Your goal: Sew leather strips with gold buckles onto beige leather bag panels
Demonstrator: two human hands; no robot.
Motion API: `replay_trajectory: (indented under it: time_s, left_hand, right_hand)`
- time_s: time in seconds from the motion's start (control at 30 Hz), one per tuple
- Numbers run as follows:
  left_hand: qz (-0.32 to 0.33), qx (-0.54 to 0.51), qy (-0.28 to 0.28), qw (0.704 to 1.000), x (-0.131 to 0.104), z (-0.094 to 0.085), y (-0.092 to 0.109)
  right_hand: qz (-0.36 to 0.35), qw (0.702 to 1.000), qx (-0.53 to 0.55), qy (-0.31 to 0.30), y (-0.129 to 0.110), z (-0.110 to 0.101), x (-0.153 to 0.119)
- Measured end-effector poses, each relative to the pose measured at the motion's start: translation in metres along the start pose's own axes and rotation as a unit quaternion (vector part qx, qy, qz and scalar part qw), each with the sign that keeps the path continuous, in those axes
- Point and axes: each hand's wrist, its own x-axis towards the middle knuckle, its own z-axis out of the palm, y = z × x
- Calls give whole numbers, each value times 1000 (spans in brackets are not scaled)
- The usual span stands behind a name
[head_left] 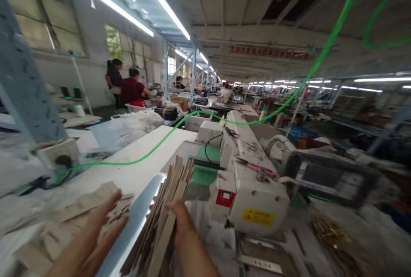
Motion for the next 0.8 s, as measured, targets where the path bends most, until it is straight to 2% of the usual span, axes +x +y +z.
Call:
replay_trajectory:
  time_s: [0.07,0.13,0.2,0.27,0.33,0.43,0.57,0.67,0.73,0.8]
  left_hand:
    - [80,32,-26,996,6,31,26]
    - [170,69,17,983,10,61,42]
    - [226,104,69,966,12,87,47]
    - [248,124,96,956,13,103,46]
    - [248,125,102,955,13,108,45]
    - [220,85,82,968,8,94,47]
    - [121,-28,9,992,3,50,54]
    - [39,-102,-39,993,12,23,57]
    - [-26,-158,-57,985,22,15,56]
    - [-69,-227,-66,969,33,15,55]
  right_hand:
    - [-15,1000,-9,-12,0,5,-4]
    - [-44,999,-8,-13,0,9,-8]
    - [-80,997,-2,-12,-2,12,-10]
    - [-101,995,-2,-23,-4,14,-12]
    - [-111,993,-7,-45,-5,15,-12]
    - [-119,991,-9,-59,-6,15,-12]
    - [-77,995,-34,-49,-6,11,-9]
    - [-45,997,-48,-41,-5,9,-9]
    - [-45,997,-37,-58,-3,10,-11]
    - [-49,994,-36,-86,-2,13,-13]
